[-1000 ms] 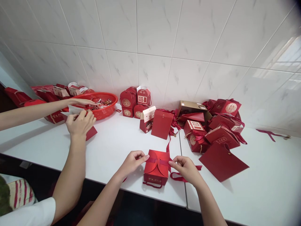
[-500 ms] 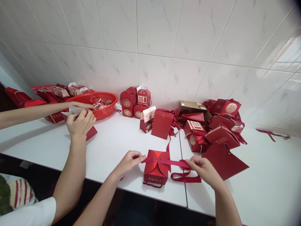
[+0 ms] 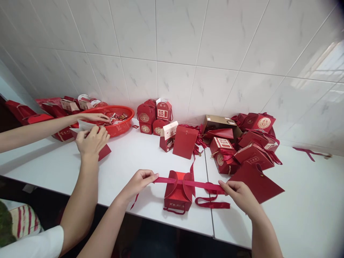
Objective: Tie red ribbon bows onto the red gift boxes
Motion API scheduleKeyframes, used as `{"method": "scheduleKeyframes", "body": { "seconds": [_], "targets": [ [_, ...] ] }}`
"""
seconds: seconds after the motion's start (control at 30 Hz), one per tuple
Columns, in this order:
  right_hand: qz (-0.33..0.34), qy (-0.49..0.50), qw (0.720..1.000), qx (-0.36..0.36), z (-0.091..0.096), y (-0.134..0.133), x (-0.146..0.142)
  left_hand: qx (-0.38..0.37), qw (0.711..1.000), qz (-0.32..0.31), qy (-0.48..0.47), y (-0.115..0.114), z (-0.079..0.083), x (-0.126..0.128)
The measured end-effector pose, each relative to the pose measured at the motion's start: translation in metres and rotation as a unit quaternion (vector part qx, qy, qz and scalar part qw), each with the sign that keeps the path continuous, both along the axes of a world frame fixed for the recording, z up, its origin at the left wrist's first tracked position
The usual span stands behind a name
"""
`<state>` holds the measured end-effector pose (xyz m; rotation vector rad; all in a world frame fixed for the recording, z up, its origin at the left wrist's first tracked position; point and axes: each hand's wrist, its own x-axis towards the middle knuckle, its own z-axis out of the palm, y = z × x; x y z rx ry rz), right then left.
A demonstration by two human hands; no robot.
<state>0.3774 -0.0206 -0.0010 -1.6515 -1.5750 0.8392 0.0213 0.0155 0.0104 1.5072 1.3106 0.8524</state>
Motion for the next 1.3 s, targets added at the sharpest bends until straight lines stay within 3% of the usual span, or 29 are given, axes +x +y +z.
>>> {"method": "scheduleKeyframes", "body": {
  "seconds": [0.2,0.37,0.47,0.57,0.67,0.73,0.8,0.93,1.03,1.13,1.2,1.3],
  "targets": [
    [-0.027,-0.084,0.996,-0.004,-0.022,0.009,-0.003,0.041,0.997,0.037,0.059,0.004,-0.022,0.000],
    [-0.126,-0.100,0.979,0.123,-0.026,-0.006,-0.022,0.106,0.980,0.130,0.111,-0.008,-0.038,0.000],
    [-0.011,-0.022,0.999,0.045,-0.020,-0.023,-0.044,0.074,0.988,0.066,0.115,-0.028,-0.038,0.002],
    [0.115,0.068,0.989,-0.057,-0.026,-0.034,-0.069,0.020,0.997,-0.016,0.075,-0.043,-0.039,0.010],
    [0.055,0.183,0.977,-0.091,-0.044,-0.035,-0.089,-0.013,0.999,0.035,-0.010,-0.045,-0.043,0.020],
    [-0.025,0.307,0.947,-0.097,-0.055,-0.035,-0.100,-0.036,0.992,0.093,-0.084,-0.041,-0.045,0.027],
    [-0.083,0.457,0.880,-0.095,-0.061,-0.034,-0.108,-0.073,0.965,0.145,-0.205,-0.036,-0.044,0.031],
    [-0.157,0.676,0.716,-0.072,-0.060,-0.032,-0.118,-0.149,0.847,0.240,-0.450,-0.028,-0.035,0.036],
    [-0.162,0.744,0.645,-0.065,-0.058,-0.026,-0.116,-0.161,0.801,0.276,-0.506,-0.024,-0.027,0.036],
    [-0.149,0.765,0.625,-0.041,-0.056,-0.019,-0.109,-0.145,0.795,0.281,-0.518,-0.022,-0.022,0.033],
    [-0.144,0.754,0.641,-0.012,-0.053,-0.016,-0.103,-0.126,0.801,0.277,-0.515,-0.021,-0.017,0.030],
    [-0.153,0.709,0.688,0.031,-0.041,-0.013,-0.095,-0.055,0.840,0.256,-0.476,-0.019,-0.009,0.025]
  ]
}}
